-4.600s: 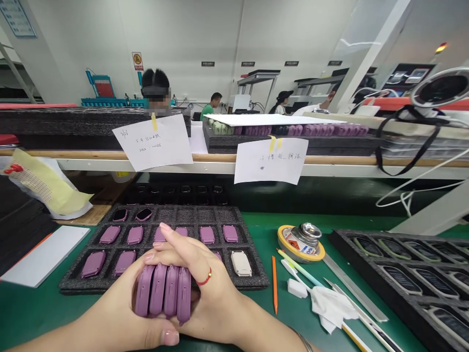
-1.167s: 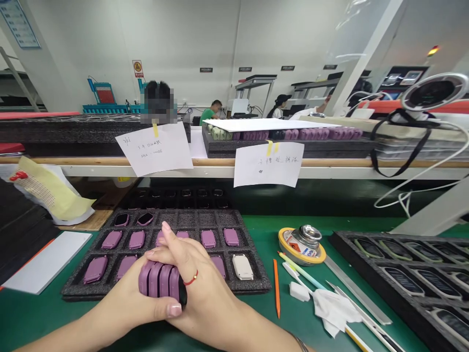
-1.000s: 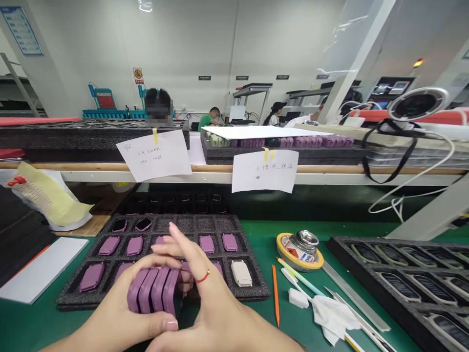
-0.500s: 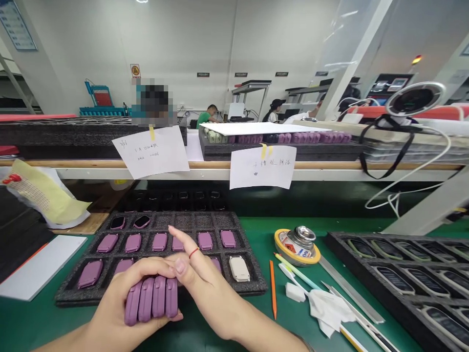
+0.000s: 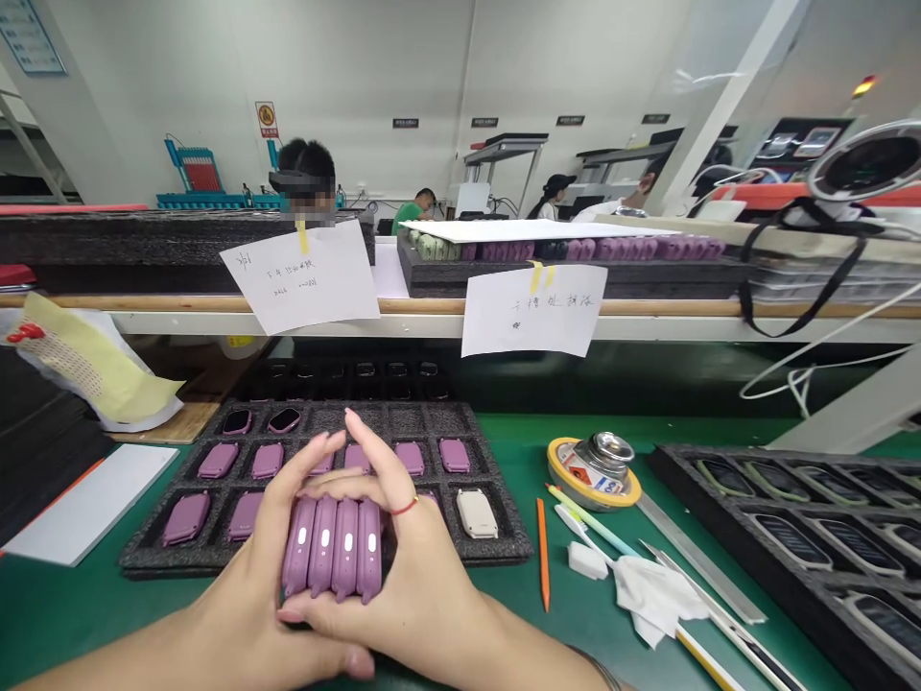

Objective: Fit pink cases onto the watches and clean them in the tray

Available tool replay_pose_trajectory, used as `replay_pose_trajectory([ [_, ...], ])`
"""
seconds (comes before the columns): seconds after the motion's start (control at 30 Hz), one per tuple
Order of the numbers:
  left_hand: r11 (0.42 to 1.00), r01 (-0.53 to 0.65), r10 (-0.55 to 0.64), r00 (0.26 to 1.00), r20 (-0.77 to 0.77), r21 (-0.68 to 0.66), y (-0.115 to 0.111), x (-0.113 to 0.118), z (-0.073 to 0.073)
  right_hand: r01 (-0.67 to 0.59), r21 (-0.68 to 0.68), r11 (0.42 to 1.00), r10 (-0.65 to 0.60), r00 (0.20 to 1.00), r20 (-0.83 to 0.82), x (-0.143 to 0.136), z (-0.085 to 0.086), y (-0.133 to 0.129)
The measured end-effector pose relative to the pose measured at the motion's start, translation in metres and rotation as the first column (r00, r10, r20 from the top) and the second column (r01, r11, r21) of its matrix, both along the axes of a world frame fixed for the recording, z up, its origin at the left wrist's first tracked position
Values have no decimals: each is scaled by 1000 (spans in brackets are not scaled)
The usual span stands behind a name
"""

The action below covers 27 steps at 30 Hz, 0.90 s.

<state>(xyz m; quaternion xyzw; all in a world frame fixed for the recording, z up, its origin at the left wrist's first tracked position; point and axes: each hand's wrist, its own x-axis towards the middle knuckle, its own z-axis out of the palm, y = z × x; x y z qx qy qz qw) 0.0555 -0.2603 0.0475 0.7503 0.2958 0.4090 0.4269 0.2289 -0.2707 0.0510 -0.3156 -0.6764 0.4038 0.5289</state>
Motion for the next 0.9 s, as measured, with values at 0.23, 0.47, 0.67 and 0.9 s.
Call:
replay_pose_trajectory([
  [0.23,765,222,-141,974,180,-604,-1,8,29,22,344,939,-85,982,170,6,1,5],
  [0.47,761,192,-119,980,157,-620,-1,8,30,-43,346,937,-15,987,163,10,2,6],
  [0.67,673,304,-191,952,239,-675,1,3,28,-13,336,942,-42,987,156,9,0,7],
  [0.9,661,480,-341,877,339,-577,8,-7,22,2,336,942,-54,988,147,10,0,10],
])
